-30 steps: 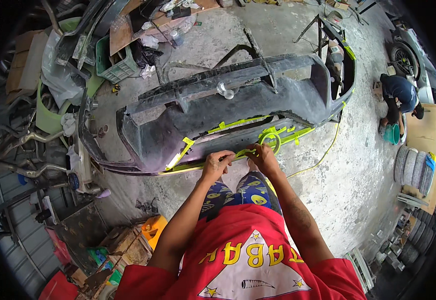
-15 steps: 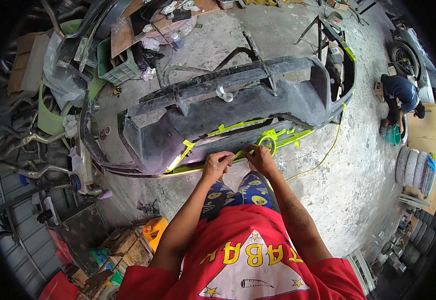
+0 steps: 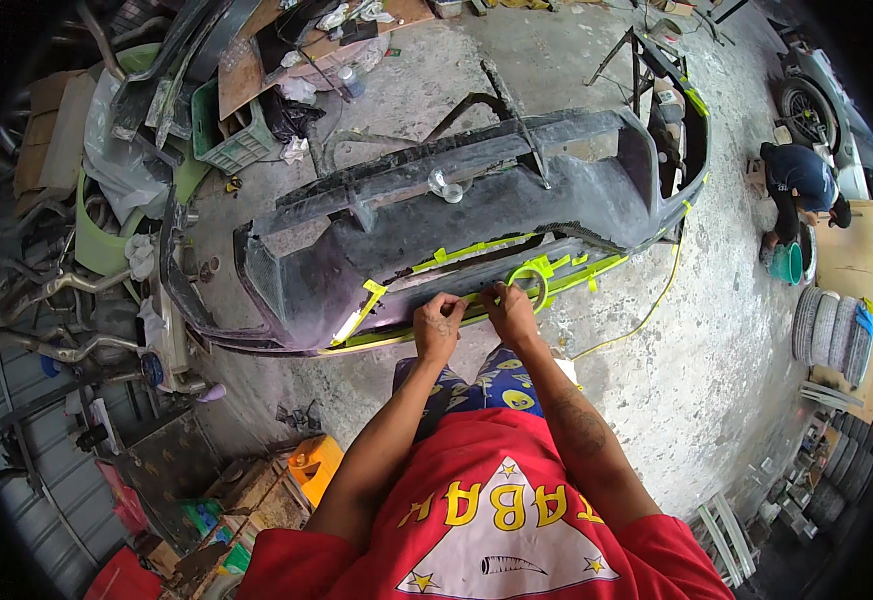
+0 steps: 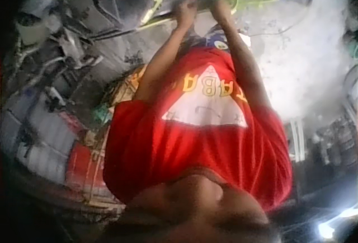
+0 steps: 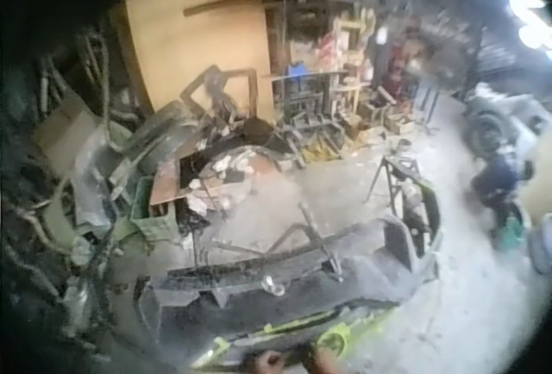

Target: The person applies bright green masking tape to the edges of a detached car bumper. They retrieve a plastic bottle, pour liquid into a small container, then return to the bumper to continue taping along the contours and edges.

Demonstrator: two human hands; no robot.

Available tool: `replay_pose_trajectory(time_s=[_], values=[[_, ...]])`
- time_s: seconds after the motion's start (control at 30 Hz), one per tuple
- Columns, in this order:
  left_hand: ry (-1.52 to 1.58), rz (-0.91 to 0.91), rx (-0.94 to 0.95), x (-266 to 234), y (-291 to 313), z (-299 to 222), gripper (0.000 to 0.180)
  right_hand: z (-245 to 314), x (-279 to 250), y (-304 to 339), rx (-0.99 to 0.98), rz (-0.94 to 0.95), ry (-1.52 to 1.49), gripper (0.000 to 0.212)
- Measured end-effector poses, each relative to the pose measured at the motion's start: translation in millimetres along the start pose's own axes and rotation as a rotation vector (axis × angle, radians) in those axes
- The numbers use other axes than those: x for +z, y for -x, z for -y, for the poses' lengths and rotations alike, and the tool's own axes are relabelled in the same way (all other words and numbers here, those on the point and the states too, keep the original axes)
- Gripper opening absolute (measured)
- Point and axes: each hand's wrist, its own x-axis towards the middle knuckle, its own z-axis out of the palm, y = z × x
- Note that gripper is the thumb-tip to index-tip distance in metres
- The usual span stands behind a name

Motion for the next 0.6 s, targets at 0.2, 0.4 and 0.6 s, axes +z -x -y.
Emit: replay_pose_trajectory(time_s=[0.2, 0.4, 0.6], values=[[-0.108, -0.06, 0.128, 8, -5, 18, 0.014, 7, 5, -2, 0.002, -0.037, -0.007, 0.015], [-0.152, -0.087, 0.119, 15, -4, 22, 0.017, 13, 4, 0, 0.015, -0.071, 0.039, 0.016], [-0.213, -0.095, 0.157, 14, -4, 22, 0.017, 21, 2, 1, 0.048, -0.045, 0.069, 0.018]])
